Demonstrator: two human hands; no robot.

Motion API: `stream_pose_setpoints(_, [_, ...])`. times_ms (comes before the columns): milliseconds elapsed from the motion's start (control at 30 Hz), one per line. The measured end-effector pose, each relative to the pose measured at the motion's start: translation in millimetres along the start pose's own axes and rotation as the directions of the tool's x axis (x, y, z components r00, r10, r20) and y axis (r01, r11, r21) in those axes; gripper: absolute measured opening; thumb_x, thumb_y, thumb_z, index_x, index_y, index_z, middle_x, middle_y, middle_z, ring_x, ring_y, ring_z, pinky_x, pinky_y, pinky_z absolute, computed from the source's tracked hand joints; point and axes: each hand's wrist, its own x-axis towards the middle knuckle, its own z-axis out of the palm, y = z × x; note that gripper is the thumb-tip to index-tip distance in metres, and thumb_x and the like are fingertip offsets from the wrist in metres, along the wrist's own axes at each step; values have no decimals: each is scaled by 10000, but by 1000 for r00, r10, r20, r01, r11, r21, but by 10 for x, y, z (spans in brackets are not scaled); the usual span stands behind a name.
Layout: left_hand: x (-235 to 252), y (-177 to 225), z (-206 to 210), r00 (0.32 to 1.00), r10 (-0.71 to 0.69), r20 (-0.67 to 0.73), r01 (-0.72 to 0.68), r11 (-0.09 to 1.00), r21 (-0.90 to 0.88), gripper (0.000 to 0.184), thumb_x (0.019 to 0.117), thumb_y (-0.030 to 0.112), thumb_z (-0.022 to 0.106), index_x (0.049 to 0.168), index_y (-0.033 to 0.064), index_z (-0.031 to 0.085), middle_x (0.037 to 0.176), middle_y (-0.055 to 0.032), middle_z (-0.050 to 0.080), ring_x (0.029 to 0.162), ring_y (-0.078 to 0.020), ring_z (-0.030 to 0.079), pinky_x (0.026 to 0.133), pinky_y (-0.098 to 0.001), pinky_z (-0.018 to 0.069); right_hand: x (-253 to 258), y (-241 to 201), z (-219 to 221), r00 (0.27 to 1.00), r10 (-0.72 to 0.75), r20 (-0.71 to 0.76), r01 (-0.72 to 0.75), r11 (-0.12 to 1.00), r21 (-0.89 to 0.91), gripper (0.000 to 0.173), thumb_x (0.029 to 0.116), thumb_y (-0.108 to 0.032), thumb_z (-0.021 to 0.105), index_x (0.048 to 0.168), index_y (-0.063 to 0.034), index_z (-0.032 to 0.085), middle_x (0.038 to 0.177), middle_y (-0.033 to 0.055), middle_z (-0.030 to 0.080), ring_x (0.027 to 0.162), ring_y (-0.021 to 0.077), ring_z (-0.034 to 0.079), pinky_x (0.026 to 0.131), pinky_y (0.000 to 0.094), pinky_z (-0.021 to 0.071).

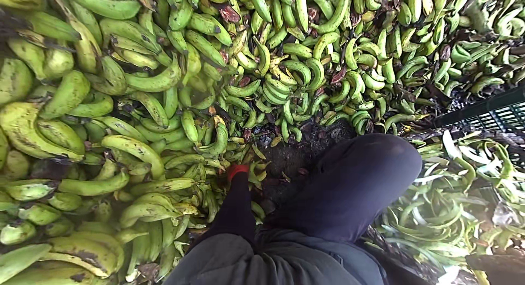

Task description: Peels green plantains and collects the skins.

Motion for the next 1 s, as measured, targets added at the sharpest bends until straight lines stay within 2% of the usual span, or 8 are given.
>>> stream_pose_setpoints(100, [169, 33, -43, 992, 61, 113, -68, 996, 52, 718, 938, 585, 592, 1359, 4, 603, 1405, -213, 588, 1334, -344, 547, 1100, -571, 427, -61, -29, 50, 1000, -19, 7, 19, 1000, -10, 387, 1126, -271, 170, 1337, -35, 393, 961, 110, 594, 777, 219, 658, 726, 453, 585])
stream_pose_setpoints(233, [-16, -61, 38, 996, 71, 44, -63, 984, -165, 700, 951, 553, 608, 1362, -14, 585, 1350, -217, 624, 1282, -341, 592, 1070, -546, 465, -264, -147, 222, 1000, -7, -26, 5, 998, -67, 400, 1135, -274, 192, 1432, -44, 330, 1077, 131, 560, 846, 216, 651, 758, 430, 577])
stream_pose_setpoints(467, [-183, -103, -92, 991, 123, 45, -120, 991, -51, 794, 873, 741, 573, 1268, 60, 680, 1377, -196, 608, 1298, -338, 578, 1063, -575, 466, 10, 70, 43, 997, 23, -69, -25, 999, -26, 404, 1140, -327, 248, 1397, -47, 384, 992, 155, 576, 767, 251, 641, 689, 465, 574])
stream_pose_setpoints(533, [-235, -88, -56, 988, 144, 54, -137, 985, -107, 783, 898, 720, 561, 1260, 36, 678, 1348, -211, 626, 1291, -351, 583, 1065, -580, 464, 44, 121, -31, 1000, 12, -9, -13, 999, -46, 447, 1141, -318, 226, 1475, -35, 316, 1098, 187, 584, 864, 284, 668, 763, 502, 592])
stream_pose_setpoints(633, [-342, -2, 92, 995, 48, -89, -70, 962, -263, 859, 889, 672, 631, 1399, -15, 551, 1403, -232, 579, 1320, -350, 556, 1093, -538, 451, -86, 56, 19, 1000, -7, 2, 7, 998, -61, 413, 1137, -264, 192, 1461, -31, 299, 1139, 154, 564, 916, 233, 660, 808, 451, 579])
stream_pose_setpoints(733, [-374, 132, 227, 984, 64, -164, -98, 973, -210, 1007, 860, 656, 677, 1601, 89, 298, 1524, -233, 461, 1377, -372, 497, 1113, -536, 431, 29, 128, -143, 999, -24, 27, 23, 1000, 19, 408, 1134, -243, 252, 1495, -56, 293, 1223, 194, 572, 998, 298, 669, 863, 509, 574])
stream_pose_setpoints(933, [-218, 394, 347, 990, 131, -52, -127, 988, 83, 1022, 824, 474, 761, 1601, 48, 253, 1525, -281, 427, 1335, -418, 521, 1055, -557, 471, -74, 73, 10, 1000, 9, -16, -9, 1000, -18, 401, 1135, -259, 247, 1447, -32, 356, 1123, 168, 587, 918, 254, 669, 829, 467, 580])
stream_pose_setpoints(1000, [-208, 444, 338, 991, 126, -37, -123, 990, 74, 1001, 842, 385, 759, 1594, 3, 219, 1514, -270, 448, 1329, -388, 540, 1054, -527, 487, 24, 149, -109, 1000, -5, 18, 6, 997, -71, 393, 1134, -313, 252, 1415, -75, 388, 1051, 63, 624, 867, 152, 668, 799, 379, 586])
